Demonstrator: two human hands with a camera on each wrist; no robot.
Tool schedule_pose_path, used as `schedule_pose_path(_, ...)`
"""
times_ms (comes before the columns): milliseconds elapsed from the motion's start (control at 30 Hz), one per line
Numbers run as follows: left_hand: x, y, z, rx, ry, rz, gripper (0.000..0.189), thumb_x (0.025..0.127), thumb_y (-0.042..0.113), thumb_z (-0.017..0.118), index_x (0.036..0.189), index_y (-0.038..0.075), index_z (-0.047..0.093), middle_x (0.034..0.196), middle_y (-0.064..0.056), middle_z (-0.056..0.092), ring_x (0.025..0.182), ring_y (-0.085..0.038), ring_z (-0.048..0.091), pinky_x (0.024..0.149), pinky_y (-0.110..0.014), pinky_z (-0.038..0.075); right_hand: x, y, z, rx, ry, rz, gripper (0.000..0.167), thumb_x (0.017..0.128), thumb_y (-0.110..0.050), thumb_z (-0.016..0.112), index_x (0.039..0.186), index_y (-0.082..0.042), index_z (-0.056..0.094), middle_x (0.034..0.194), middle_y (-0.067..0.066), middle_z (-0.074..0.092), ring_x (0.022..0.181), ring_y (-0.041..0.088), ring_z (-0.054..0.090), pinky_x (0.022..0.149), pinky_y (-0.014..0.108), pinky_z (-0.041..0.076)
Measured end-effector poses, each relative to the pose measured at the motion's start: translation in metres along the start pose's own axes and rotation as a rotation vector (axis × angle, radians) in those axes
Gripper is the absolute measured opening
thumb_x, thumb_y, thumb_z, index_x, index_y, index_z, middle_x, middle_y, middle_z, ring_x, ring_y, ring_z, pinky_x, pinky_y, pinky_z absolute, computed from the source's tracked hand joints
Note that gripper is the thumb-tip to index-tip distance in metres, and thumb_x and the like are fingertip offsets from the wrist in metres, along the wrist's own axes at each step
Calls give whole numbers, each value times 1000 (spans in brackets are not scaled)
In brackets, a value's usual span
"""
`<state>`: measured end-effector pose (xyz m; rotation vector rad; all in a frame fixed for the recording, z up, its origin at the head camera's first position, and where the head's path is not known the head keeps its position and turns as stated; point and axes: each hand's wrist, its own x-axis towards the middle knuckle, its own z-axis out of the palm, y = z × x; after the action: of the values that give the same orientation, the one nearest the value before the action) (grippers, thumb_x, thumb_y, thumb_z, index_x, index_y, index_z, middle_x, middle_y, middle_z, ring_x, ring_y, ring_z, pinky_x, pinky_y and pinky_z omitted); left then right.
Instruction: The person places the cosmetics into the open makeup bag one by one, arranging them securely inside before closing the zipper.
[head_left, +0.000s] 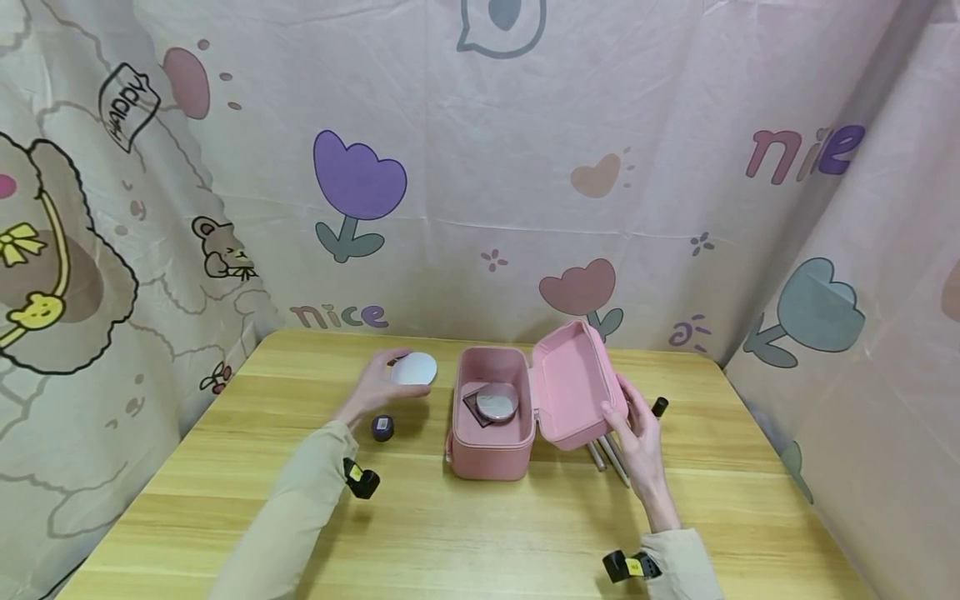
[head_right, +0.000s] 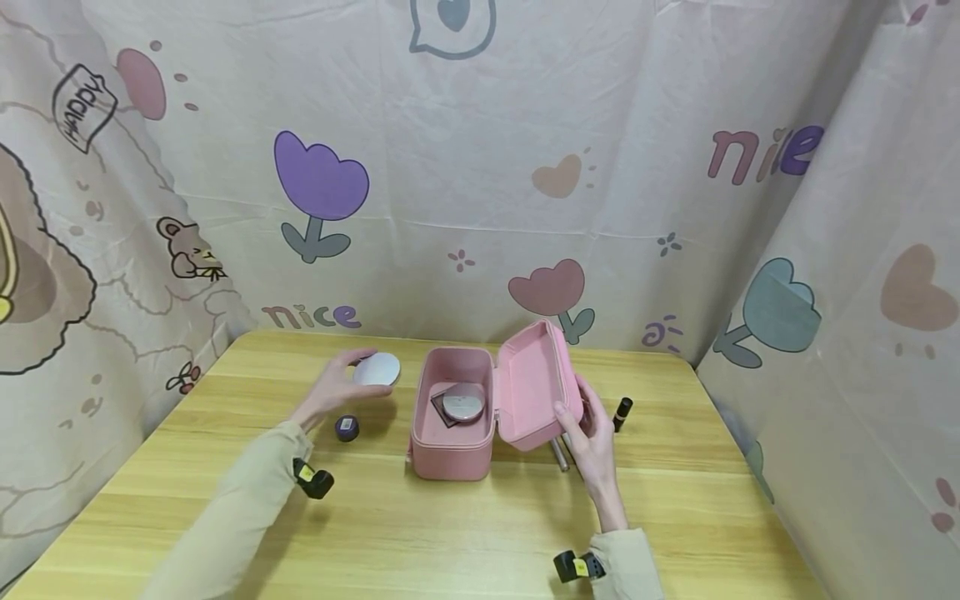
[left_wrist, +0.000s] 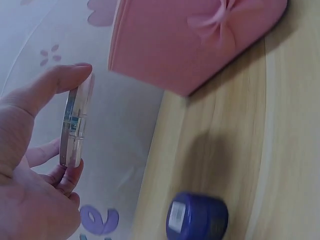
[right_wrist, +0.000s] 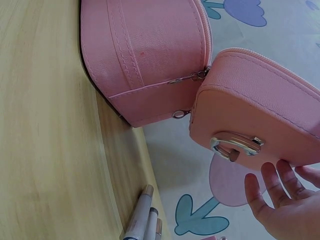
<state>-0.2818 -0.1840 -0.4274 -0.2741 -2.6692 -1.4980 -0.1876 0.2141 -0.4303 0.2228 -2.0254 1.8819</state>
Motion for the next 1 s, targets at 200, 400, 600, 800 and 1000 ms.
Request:
schedule_pose_path(200,7,14,17,-7,-23,32,86,70,22,90,142,-4,51,143,-28,50,129,-43,48,109,-57,46,0,1,0,-2,4,2,56,99,-6,55,152,0,38,150,20,46,120,-4,55,95,8,51)
schedule_pose_path(400,11,26,29,15,-33,66,84,69,21,90,140,-6,53,139,-28,51,126,-41,49,106,-57,48,0,1,0,-14,5,2,55,100,-6,55,152,0,39,144,6,51,121,-2,56,96,10,51)
schedule_pose_path(600,15,36,38,37,-55,96,82,69,18,88,139,-7,53,136,-30,50,123,-43,51,107,-57,47,-1,0,0,-5,0,-3,56,100,-6,54,153,0,38,147,13,48,120,-3,56,95,9,51)
schedule_pose_path(800,21,44,48,62,-63,121,83,67,22,90,138,-5,55,137,-29,51,124,-41,51,108,-56,47,-2,-2,0,6,-16,-7,56,100,-5,53,153,0,36,151,20,44,120,-5,55,95,8,50)
schedule_pose_path(1000,25,52,60,82,-89,118,83,68,23,90,139,-2,55,136,-25,51,123,-37,51,108,-54,47,-2,-2,1,9,-17,-5,56,100,-5,53,153,0,36,151,20,44,120,-5,55,95,8,51)
